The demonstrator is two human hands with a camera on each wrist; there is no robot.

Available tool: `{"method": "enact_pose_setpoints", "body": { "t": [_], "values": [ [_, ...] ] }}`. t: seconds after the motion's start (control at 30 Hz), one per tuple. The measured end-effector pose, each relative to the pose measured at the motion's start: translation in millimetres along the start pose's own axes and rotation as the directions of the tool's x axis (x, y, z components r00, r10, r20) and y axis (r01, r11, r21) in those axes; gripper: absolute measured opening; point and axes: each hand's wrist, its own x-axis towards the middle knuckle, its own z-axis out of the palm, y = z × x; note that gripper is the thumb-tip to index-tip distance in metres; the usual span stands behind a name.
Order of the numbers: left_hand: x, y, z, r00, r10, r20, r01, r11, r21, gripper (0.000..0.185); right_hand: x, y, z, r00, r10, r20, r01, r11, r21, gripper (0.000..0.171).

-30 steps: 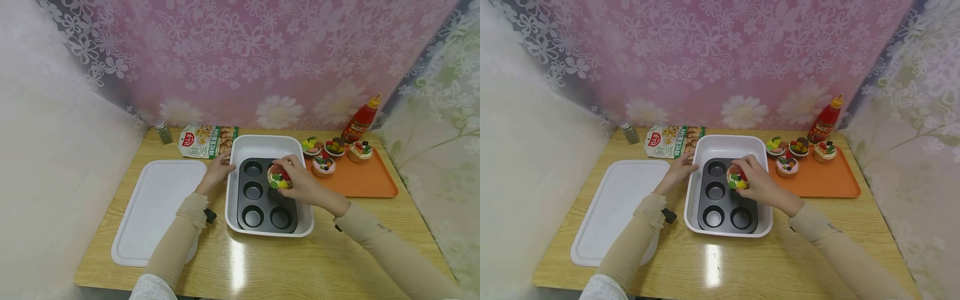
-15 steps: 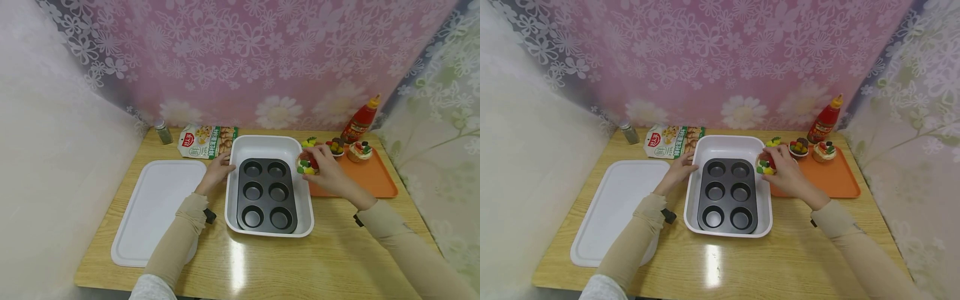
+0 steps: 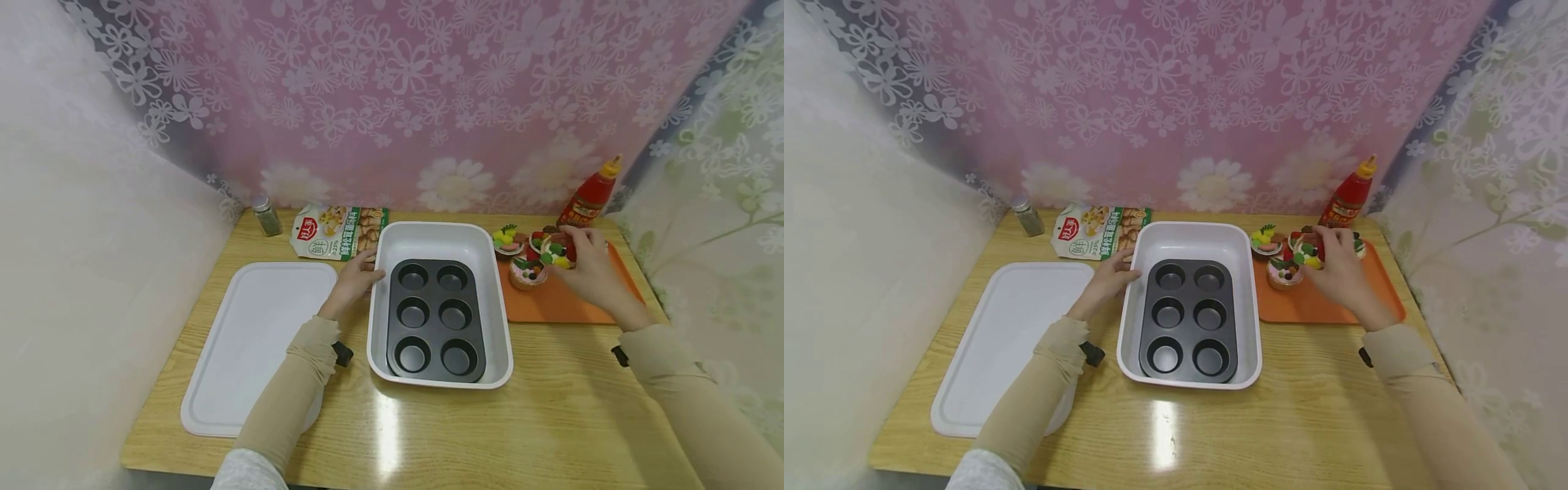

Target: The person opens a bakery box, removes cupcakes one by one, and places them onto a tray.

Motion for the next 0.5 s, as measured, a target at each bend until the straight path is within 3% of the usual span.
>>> {"method": "enact_pose_setpoints", "body": {
  "t": [0.33, 0.5],
  "values": [
    [0.0, 1.3, 0.2, 1.0, -0.01, 0.001, 0.01, 1.0, -0.014, 0.063, 7, 46, 6, 0.999, 0.05, -0.019, -0.05, 0.999, 0.018, 0.081],
    [0.9, 1.0, 0.6, 1.0, -0.02, 0.0, 0.02, 1.0, -0.014, 0.062, 11, 62, 11, 0.995, 0.104, 0.009, -0.104, 0.994, 0.013, 0.088]
  ]
}}
